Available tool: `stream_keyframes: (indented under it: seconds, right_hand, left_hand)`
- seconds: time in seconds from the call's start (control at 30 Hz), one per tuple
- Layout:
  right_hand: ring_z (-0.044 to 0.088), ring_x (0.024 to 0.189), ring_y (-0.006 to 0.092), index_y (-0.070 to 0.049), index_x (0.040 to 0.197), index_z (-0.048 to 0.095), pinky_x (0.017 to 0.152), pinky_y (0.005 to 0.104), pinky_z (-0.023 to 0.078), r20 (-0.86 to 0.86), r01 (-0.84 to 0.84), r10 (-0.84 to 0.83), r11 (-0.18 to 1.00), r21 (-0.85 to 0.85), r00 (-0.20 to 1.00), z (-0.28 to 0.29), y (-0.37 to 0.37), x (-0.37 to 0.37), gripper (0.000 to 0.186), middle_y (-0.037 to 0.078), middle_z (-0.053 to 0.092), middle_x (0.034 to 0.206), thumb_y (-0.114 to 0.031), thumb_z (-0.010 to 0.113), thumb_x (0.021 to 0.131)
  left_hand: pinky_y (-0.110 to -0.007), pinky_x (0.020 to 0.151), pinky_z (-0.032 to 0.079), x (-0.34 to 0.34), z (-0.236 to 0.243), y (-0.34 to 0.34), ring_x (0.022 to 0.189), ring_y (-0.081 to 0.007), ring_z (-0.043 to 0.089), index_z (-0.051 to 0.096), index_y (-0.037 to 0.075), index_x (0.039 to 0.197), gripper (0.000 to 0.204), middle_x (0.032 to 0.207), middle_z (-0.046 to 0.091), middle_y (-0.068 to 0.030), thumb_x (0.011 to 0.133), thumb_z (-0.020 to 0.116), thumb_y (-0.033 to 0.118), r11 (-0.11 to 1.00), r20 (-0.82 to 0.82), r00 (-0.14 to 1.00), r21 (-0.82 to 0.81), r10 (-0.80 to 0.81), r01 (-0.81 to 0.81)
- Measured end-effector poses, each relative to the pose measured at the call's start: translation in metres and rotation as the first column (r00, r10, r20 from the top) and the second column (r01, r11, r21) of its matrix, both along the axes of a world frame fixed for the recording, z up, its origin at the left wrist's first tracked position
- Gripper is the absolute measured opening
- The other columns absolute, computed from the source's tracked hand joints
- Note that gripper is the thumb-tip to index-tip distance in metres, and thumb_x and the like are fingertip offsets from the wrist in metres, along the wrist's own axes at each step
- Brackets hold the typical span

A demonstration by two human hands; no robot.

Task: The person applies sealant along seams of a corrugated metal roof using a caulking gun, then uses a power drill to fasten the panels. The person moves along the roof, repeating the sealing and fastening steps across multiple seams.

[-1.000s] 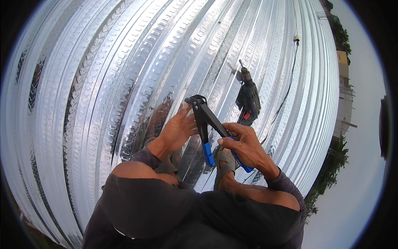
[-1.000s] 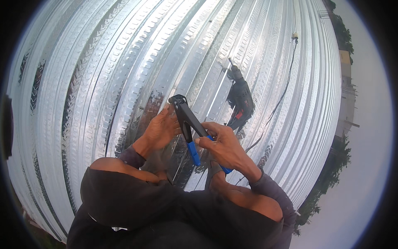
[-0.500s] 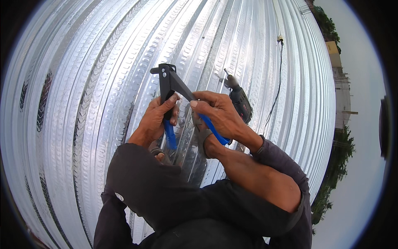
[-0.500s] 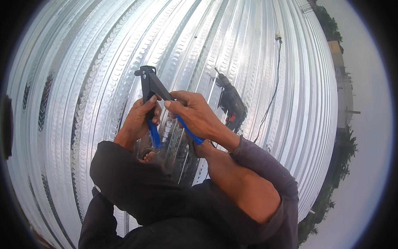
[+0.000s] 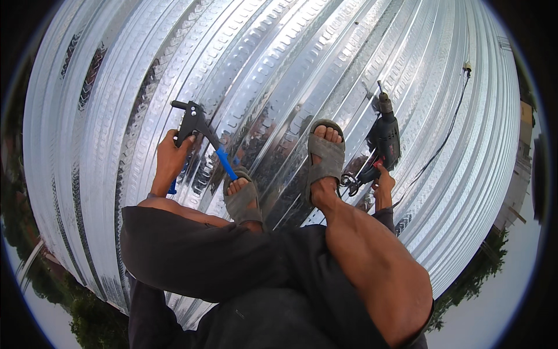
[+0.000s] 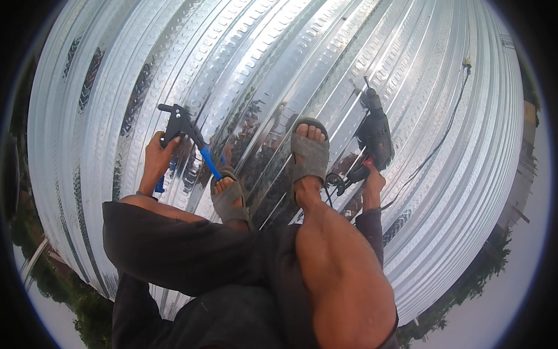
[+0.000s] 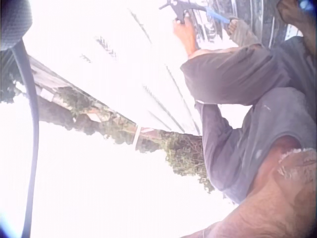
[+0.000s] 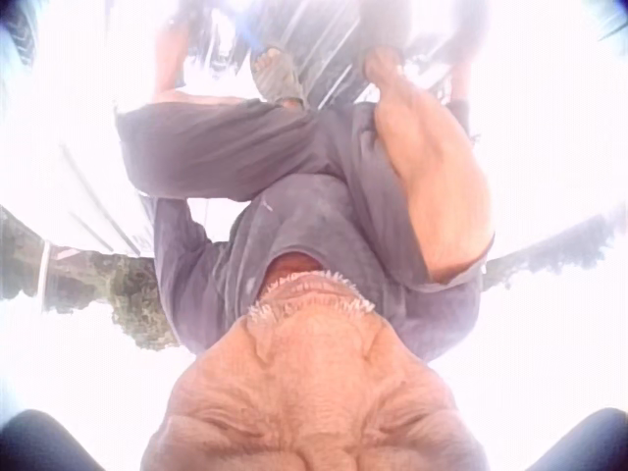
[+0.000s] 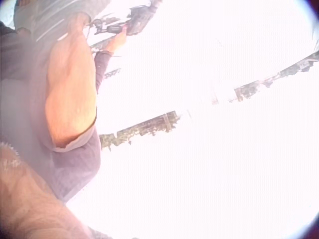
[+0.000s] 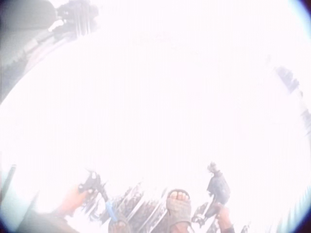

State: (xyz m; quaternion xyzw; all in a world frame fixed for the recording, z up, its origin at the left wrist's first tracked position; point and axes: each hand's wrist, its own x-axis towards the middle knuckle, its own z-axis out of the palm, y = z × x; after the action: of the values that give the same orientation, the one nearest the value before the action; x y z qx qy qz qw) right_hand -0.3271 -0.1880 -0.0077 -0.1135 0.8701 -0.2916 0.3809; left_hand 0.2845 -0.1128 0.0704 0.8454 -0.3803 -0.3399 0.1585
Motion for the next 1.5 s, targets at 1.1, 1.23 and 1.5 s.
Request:
stream_keyframes:
  seconds: [1.1, 1.23, 1.5]
  right_hand:
    - [0.06, 0.052, 0.0128, 0.0, 0.094, 0.069, 0.046, 0.0248, 0.049, 0.063, -0.232, 0.298, 0.843, -0.485, 0.953, 0.175, -0.197, -0.032, 0.033, 0.006, 0.063, 0.07, -0.032, 0.076, 0.092]
    - [0.06, 0.054, 0.0139, 0.004, 0.093, 0.069, 0.047, 0.0269, 0.049, -0.071, -0.385, 0.404, 0.782, -0.49, 0.912, 0.194, -0.258, -0.004, 0.036, 0.007, 0.063, 0.071, -0.029, 0.081, 0.085]
    - [0.059, 0.052, 0.0126, 0.003, 0.09, 0.069, 0.045, 0.0276, 0.047, -0.232, -0.583, 0.541, 0.684, -0.438, 0.808, 0.193, -0.322, 0.034, 0.03, 0.007, 0.063, 0.07, -0.025, 0.079, 0.083]
  left_hand:
    - [-0.03, 0.062, 0.048, 0.007, 0.006, -0.084, 0.068, -0.0132, 0.061, 0.07, -0.003, 0.109, 0.029, 0.077, 0.068, -0.0087, 0.09, 0.075, 0.019, 0.986, -0.06, 0.988, -0.094, -0.144, 0.138]
    - [-0.03, 0.062, 0.048, -0.004, 0.011, -0.087, 0.068, -0.0137, 0.061, 0.07, -0.003, 0.108, 0.027, 0.077, 0.067, -0.0088, 0.091, 0.072, 0.018, 0.987, -0.069, 0.994, -0.141, -0.087, 0.076]
    - [-0.03, 0.063, 0.048, -0.014, 0.02, -0.084, 0.07, -0.0133, 0.062, 0.07, -0.003, 0.108, 0.026, 0.08, 0.069, -0.0096, 0.092, 0.071, 0.017, 0.996, -0.068, 0.997, -0.084, -0.039, 0.033]
